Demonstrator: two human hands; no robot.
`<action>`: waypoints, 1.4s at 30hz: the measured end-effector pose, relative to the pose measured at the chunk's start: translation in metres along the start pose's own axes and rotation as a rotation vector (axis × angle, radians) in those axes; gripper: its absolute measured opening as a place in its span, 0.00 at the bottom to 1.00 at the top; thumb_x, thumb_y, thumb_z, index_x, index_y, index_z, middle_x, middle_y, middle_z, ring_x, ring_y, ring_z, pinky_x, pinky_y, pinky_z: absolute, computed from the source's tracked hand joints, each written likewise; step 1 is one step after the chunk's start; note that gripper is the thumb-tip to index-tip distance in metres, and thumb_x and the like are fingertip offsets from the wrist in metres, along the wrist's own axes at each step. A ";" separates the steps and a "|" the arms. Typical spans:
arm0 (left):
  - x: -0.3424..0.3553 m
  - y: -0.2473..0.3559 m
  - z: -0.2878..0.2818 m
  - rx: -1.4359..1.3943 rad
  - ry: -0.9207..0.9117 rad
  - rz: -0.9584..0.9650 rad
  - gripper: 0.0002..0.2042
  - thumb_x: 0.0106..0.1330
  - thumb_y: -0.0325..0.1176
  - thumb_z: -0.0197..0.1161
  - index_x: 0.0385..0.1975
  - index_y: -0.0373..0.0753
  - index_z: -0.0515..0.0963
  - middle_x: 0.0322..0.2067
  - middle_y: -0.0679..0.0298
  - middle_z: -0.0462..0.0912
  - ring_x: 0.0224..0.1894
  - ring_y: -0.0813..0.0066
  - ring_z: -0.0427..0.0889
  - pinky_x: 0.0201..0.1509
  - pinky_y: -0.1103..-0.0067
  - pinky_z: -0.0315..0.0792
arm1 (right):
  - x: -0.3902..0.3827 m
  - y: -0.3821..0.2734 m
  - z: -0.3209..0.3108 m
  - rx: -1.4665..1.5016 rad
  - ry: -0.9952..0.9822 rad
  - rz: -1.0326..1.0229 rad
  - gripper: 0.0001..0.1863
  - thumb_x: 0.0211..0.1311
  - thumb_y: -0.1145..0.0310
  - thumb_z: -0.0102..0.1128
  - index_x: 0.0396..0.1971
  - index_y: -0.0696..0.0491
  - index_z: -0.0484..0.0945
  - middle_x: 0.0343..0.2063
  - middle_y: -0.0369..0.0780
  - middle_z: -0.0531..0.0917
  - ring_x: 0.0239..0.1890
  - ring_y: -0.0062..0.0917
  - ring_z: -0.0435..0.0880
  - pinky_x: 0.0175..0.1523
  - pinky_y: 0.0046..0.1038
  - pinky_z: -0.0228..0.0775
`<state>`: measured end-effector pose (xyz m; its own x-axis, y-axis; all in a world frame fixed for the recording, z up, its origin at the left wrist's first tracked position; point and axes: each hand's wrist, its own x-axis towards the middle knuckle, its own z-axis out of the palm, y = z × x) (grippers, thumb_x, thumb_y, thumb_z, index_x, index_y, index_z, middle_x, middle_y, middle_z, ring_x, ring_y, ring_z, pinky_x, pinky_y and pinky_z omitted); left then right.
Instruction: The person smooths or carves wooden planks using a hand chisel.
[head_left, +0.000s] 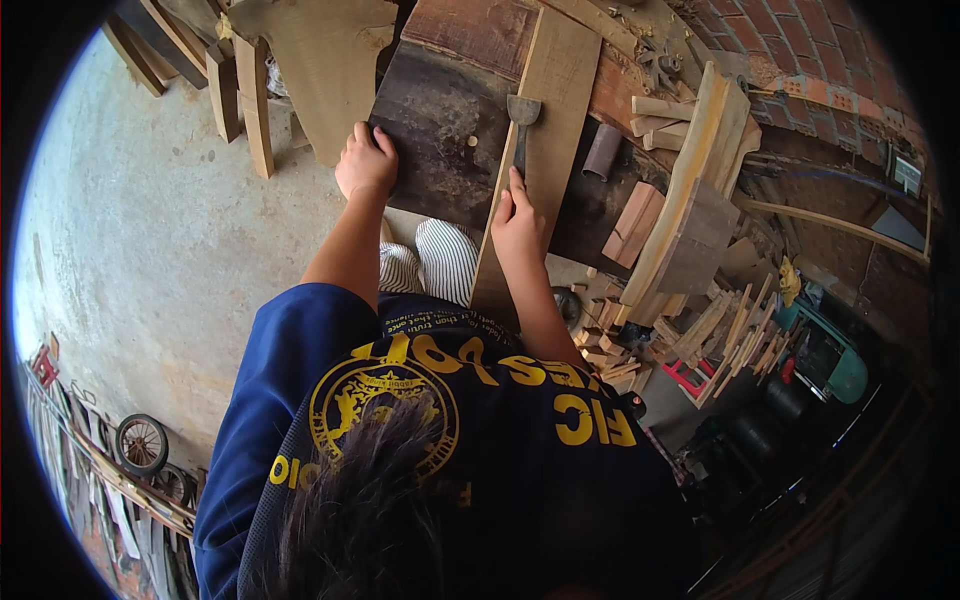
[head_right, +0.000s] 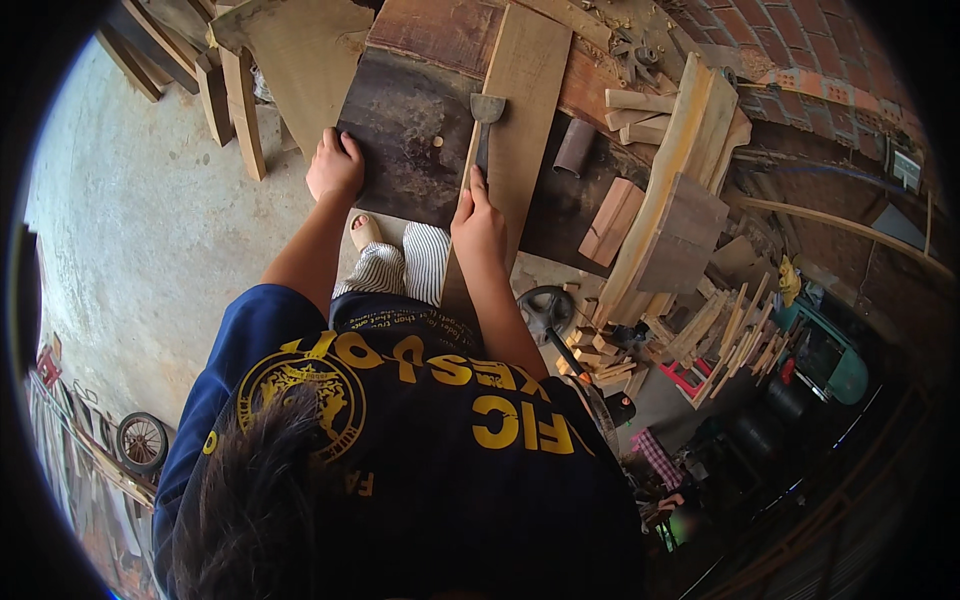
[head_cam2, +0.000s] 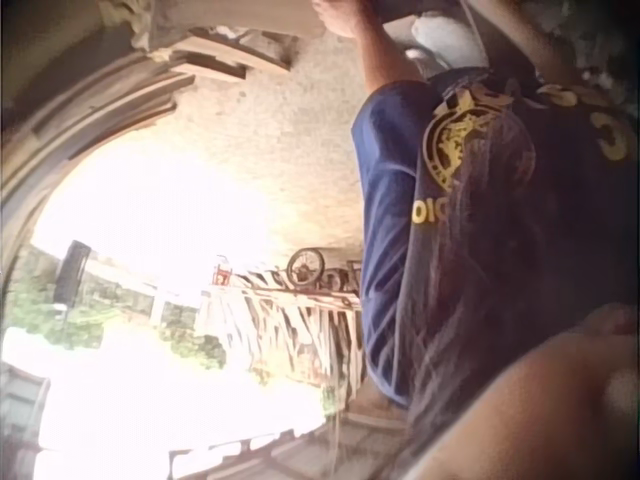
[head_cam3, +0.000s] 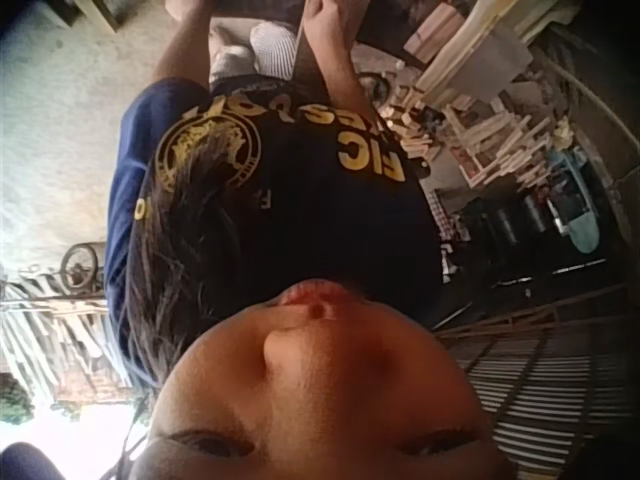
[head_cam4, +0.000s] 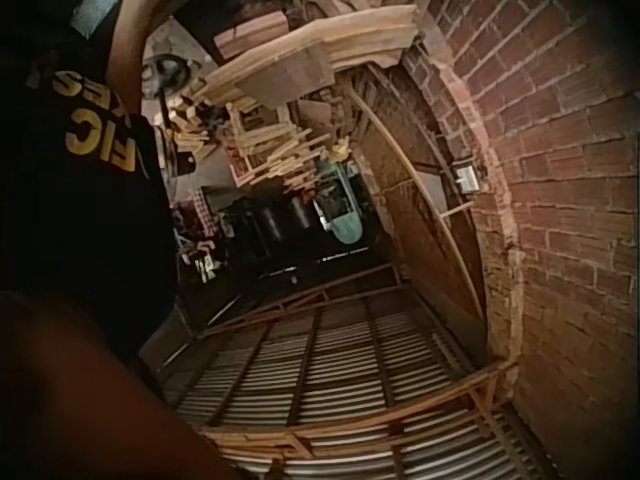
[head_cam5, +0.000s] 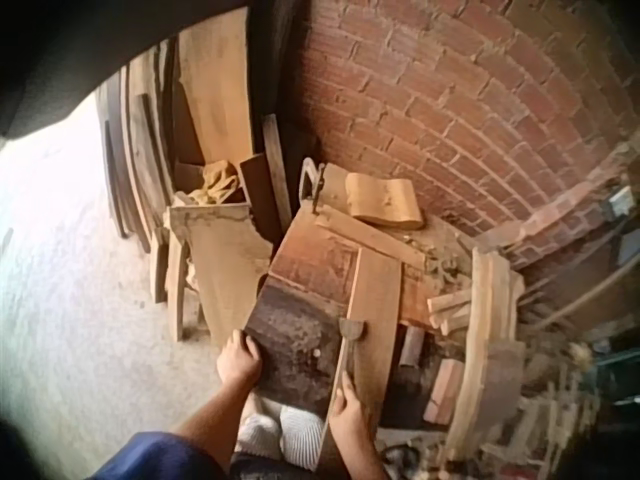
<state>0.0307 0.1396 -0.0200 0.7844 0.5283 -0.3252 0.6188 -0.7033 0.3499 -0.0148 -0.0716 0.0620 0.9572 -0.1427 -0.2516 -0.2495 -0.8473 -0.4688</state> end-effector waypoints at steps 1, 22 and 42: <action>0.000 0.003 -0.003 0.003 -0.027 -0.007 0.17 0.67 0.47 0.41 0.46 0.43 0.68 0.42 0.54 0.79 0.45 0.53 0.77 0.45 0.63 0.72 | 0.010 0.001 0.002 0.016 0.039 -0.037 0.21 0.64 0.65 0.47 0.57 0.46 0.69 0.31 0.53 0.81 0.34 0.46 0.82 0.37 0.41 0.76; -0.184 0.097 -0.287 -0.995 -0.133 1.572 0.10 0.39 0.20 0.51 0.23 0.41 0.71 0.28 0.59 0.80 0.15 0.70 0.74 0.12 0.81 0.66 | 0.002 0.006 -0.011 0.051 -0.046 -0.040 0.21 0.63 0.62 0.47 0.56 0.46 0.70 0.34 0.51 0.82 0.37 0.46 0.81 0.43 0.41 0.74; -0.127 0.071 -0.244 -1.422 -0.131 1.165 0.16 0.67 0.19 0.39 0.53 0.39 0.57 0.48 0.47 0.73 0.39 0.62 0.83 0.30 0.80 0.76 | 0.116 0.001 -0.017 0.126 0.072 -0.011 0.21 0.63 0.65 0.46 0.56 0.46 0.71 0.29 0.46 0.83 0.16 0.31 0.80 0.25 0.31 0.74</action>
<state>-0.0142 0.1391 0.2606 0.8258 0.0420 0.5625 -0.5500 0.2806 0.7866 0.0986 -0.0982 0.0469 0.9670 -0.1737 -0.1867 -0.2509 -0.7788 -0.5750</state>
